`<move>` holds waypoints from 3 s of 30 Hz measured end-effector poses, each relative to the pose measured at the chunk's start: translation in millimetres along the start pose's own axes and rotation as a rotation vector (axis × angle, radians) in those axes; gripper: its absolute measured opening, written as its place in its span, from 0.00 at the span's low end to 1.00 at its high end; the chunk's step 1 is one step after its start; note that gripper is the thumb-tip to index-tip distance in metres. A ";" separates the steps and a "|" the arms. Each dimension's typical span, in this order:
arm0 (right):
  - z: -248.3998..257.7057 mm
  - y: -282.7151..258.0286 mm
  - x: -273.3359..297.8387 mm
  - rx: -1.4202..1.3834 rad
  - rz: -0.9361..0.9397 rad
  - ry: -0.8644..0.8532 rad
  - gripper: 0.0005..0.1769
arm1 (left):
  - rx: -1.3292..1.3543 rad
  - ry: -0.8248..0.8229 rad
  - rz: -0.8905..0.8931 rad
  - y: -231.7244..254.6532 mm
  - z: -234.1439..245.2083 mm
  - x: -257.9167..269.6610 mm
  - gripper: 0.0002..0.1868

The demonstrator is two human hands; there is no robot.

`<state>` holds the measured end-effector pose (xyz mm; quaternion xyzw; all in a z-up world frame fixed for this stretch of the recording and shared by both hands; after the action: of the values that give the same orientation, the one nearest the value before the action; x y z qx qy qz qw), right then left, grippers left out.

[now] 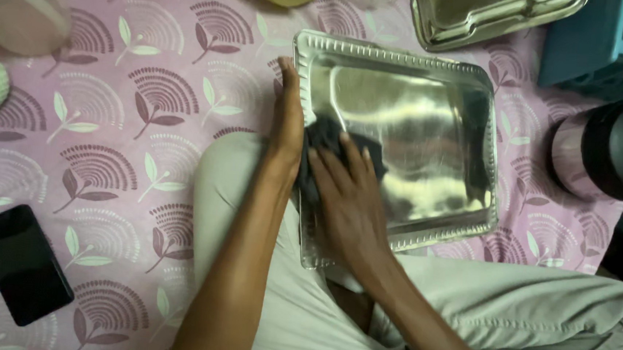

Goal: The person wipes a rectangular stainless steel tray with a dark cloth, cleaning the surface and edges. The person rotates the tray to access different areas and continues wiping until the surface appears shiny.

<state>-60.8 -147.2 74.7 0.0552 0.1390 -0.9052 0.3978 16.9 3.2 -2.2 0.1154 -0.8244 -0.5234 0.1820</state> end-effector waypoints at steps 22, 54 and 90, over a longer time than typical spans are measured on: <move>3.3 -3.5 12.0 -0.134 0.029 -0.031 0.39 | -0.155 0.125 0.048 -19.6 11.3 -16.0 0.40; -25.3 15.4 127.8 -0.795 -0.940 0.122 0.39 | -0.222 0.206 0.068 8.7 8.0 7.1 0.32; -10.9 225.1 52.6 -0.151 -0.563 0.481 0.22 | -0.240 0.150 0.042 19.1 -1.0 14.9 0.30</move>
<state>68.9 -326.1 6.5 0.1962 0.3044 -0.9275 0.0926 3.8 4.9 18.2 0.1143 -0.7423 -0.6041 0.2664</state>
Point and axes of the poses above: each hand's wrist, its own x-axis away from the middle knuckle, its own z-axis out of the back of the hand, y = z × x, the point moved 1 cm from there along -x, towards the middle knuckle
